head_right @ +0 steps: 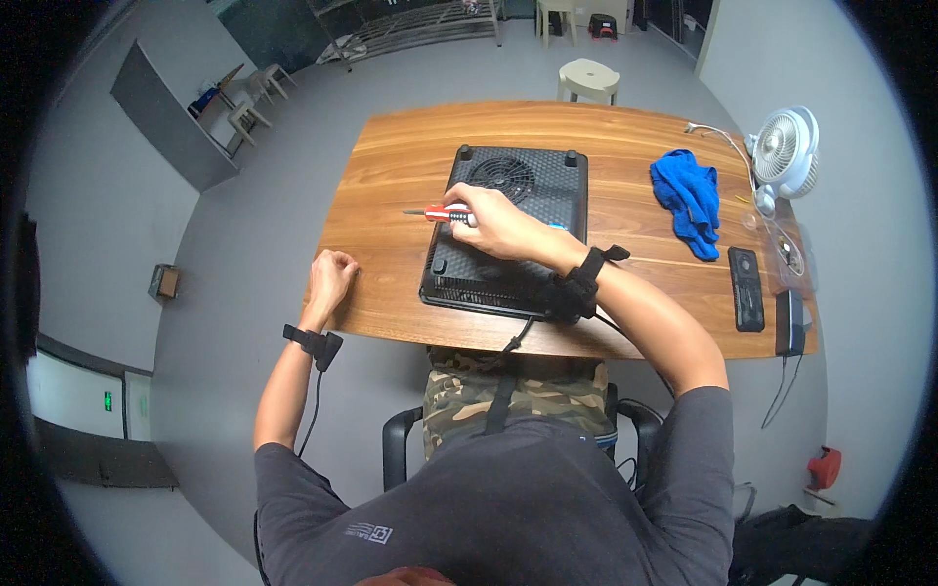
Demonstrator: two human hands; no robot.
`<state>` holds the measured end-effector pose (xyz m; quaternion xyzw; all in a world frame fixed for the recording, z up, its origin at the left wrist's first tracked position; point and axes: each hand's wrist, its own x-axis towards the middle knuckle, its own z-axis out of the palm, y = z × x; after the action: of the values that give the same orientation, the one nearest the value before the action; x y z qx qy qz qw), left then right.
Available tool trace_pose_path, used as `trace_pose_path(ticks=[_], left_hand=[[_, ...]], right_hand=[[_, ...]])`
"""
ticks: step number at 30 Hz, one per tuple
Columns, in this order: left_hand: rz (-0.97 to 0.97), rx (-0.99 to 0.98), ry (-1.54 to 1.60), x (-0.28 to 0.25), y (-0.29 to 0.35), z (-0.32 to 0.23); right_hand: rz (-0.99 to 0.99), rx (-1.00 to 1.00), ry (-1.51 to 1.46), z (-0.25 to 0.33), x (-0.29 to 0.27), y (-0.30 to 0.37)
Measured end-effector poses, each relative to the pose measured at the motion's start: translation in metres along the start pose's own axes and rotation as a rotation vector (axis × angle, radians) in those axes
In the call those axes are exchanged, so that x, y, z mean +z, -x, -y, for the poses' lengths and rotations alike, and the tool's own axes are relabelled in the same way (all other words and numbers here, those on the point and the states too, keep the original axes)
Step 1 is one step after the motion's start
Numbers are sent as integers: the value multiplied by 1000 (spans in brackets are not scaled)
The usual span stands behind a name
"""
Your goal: The person uses a screwdriver to remove screws from the bottom of a black electronic device. They then lift the cover to reveal the internal components, including a copper-colored disc and circuitry, and continue to unscrew internal parts.
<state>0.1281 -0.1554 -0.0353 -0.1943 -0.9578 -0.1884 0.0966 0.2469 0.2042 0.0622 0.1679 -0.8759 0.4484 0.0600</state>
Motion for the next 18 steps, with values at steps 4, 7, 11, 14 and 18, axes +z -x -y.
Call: trace_pose_path(ticks=[4,7,11,14,18], left_hand=[[66,-79,74,10,-5,4],[66,-47,52,8,-7,0],[116,-40,72,8,-15,-3],[133,-36,55,4,-19,-11],[155,-21,23,-5,-29,-17]], right_hand=[[-64,48,-7,-5,-14,10],[-212,15,-5,-24,-25,17],[-301,242,-186,-60,-43,30],[-378,228,-195,-84,-58,45],[-476,223,-167,-117,-68,65]])
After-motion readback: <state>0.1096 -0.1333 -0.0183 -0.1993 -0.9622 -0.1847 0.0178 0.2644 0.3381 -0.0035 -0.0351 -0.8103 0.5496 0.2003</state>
